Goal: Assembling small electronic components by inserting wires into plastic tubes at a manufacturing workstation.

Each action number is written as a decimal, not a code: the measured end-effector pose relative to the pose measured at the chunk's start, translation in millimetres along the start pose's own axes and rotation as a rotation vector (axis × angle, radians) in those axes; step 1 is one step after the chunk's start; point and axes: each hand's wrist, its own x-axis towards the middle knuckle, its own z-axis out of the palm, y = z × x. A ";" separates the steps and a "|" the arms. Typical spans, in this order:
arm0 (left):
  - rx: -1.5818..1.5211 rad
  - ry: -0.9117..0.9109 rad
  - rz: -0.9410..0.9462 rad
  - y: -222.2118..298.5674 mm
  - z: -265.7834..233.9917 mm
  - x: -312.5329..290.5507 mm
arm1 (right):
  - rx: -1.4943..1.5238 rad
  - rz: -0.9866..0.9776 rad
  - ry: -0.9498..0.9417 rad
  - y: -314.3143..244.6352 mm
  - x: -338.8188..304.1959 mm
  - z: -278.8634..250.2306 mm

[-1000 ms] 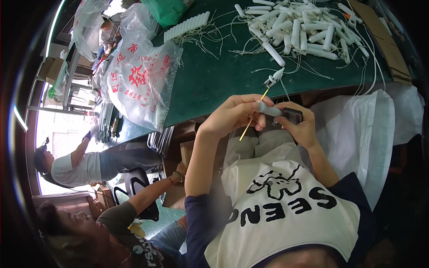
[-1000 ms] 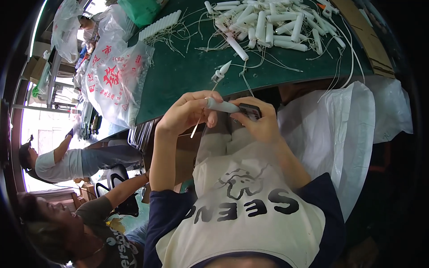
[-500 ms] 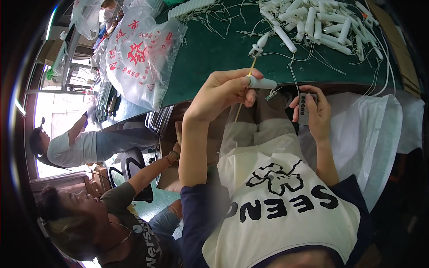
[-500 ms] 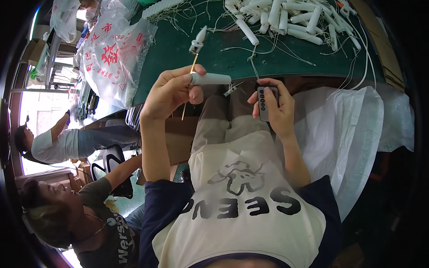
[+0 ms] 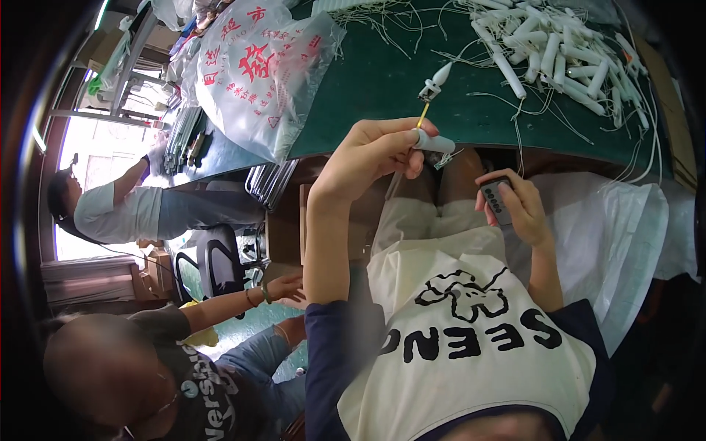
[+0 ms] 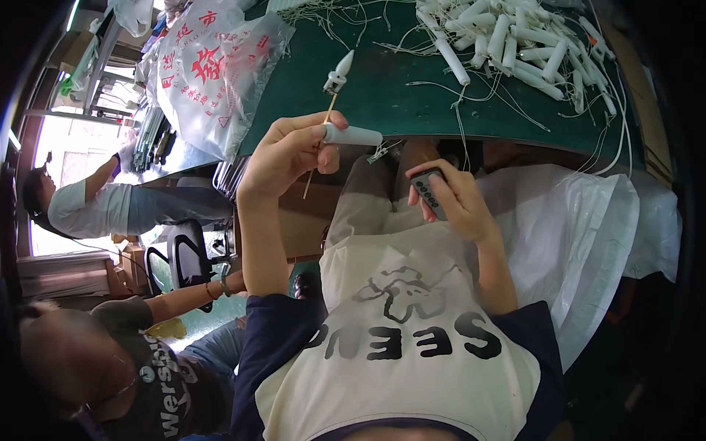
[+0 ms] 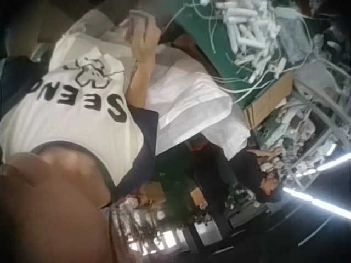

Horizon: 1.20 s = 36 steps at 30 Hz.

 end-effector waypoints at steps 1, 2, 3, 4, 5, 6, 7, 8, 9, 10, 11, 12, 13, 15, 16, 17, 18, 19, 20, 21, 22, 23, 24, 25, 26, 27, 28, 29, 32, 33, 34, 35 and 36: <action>-0.004 0.021 0.019 7.5 -0.2 -10.0 | -0.002 -0.003 -0.096 -5.6 1.7 3.8; 0.004 0.035 0.031 13.2 -0.2 -19.1 | -0.008 -0.004 -0.152 -10.8 3.2 6.8; 0.004 0.027 0.037 13.3 -5.6 -22.0 | -0.021 -0.006 -0.149 -11.4 4.9 8.7; 0.005 0.017 0.043 13.5 -11.0 -24.0 | -0.043 0.017 -0.200 -11.8 5.7 10.1; 0.002 0.008 0.050 14.1 -17.1 -25.4 | -0.065 0.039 -0.249 -12.2 7.1 10.9; -0.028 -0.019 0.045 13.7 -22.9 -25.8 | -0.079 0.058 -0.256 -12.1 8.1 11.5; -0.057 -0.044 0.039 13.6 -27.0 -25.9 | -0.088 0.061 -0.247 -11.4 8.6 10.2; -0.062 -0.053 0.036 13.8 -28.9 -25.6 | -0.103 0.065 -0.260 -10.4 9.2 8.9; -0.063 -0.062 0.037 14.3 -31.9 -25.6 | -0.116 0.067 -0.273 -9.4 10.8 8.7; -0.042 -0.064 0.031 14.2 -34.9 -26.2 | -0.121 0.068 -0.267 -8.4 11.4 8.8; -0.021 -0.065 0.025 13.6 -36.9 -26.5 | -0.108 0.041 -0.218 -7.4 11.6 9.2; -0.019 -0.069 0.028 16.3 -33.7 -28.4 | -0.094 0.011 -0.170 -8.7 10.7 9.2; 0.029 -0.031 0.024 20.4 -29.2 -30.6 | -0.098 0.008 -0.168 -11.1 10.8 10.1; 0.074 0.006 0.022 22.3 -28.1 -31.6 | -0.013 -0.030 -0.048 -15.5 13.1 14.2; 0.069 0.002 0.016 21.5 -30.0 -31.5 | -0.016 -0.029 -0.048 -16.2 14.9 15.4; 0.065 -0.002 0.010 21.0 -31.5 -31.5 | 0.023 -0.034 0.004 -16.8 17.5 16.2; 0.072 -0.018 0.015 20.2 -32.3 -30.9 | 0.060 -0.039 0.057 -17.3 20.2 16.7; 0.080 -0.035 0.019 19.7 -32.5 -30.0 | 0.058 -0.040 0.057 -17.7 23.6 18.0; 0.049 -0.038 0.014 20.3 -31.5 -29.1 | 0.046 -0.123 0.103 -18.4 27.7 20.2; 0.048 -0.037 0.016 20.5 -29.1 -29.1 | 0.034 -0.204 0.149 -20.3 30.8 23.4; 0.040 -0.065 -0.006 21.2 -26.4 -29.6 | 0.045 -0.190 0.215 -28.4 34.5 28.9; 0.034 -0.093 -0.028 21.6 -23.8 -29.5 | 0.045 -0.193 0.215 -33.5 38.9 31.8; 0.017 -0.127 -0.043 20.5 -22.4 -28.8 | -0.137 -0.286 0.176 -37.1 44.8 34.2; 0.024 -0.125 -0.041 20.2 -19.9 -28.0 | -0.319 -0.380 0.137 -39.2 49.3 37.2; 0.061 -0.158 -0.047 20.3 -16.8 -27.1 | -0.361 -0.367 0.126 -39.7 50.8 42.0; 0.101 -0.193 -0.053 20.4 -14.5 -25.2 | -0.358 -0.376 0.130 -38.3 51.2 43.5; 0.102 -0.217 -0.046 18.3 -13.8 -22.9 | -0.390 -0.351 0.094 -35.3 51.1 44.9; 0.113 -0.219 -0.043 16.8 -12.1 -21.2 | -0.421 -0.325 0.060 -31.2 50.9 46.7; 0.098 -0.195 -0.046 15.3 -10.6 -14.8 | -0.400 -0.316 0.176 -20.9 49.7 49.3; 0.108 -0.202 -0.045 13.9 -13.9 -10.7 | -0.422 -0.300 0.243 -18.0 48.5 48.1; 0.125 -0.137 -0.029 12.6 -17.6 -6.4 | -0.422 -0.307 0.255 -12.8 45.7 46.9; 0.140 -0.073 -0.013 13.1 -20.4 -2.2 | -0.371 -0.244 0.318 -6.8 41.9 45.4; 0.186 -0.025 -0.026 16.5 -23.8 0.9 | -0.317 -0.177 0.378 -4.1 38.0 45.1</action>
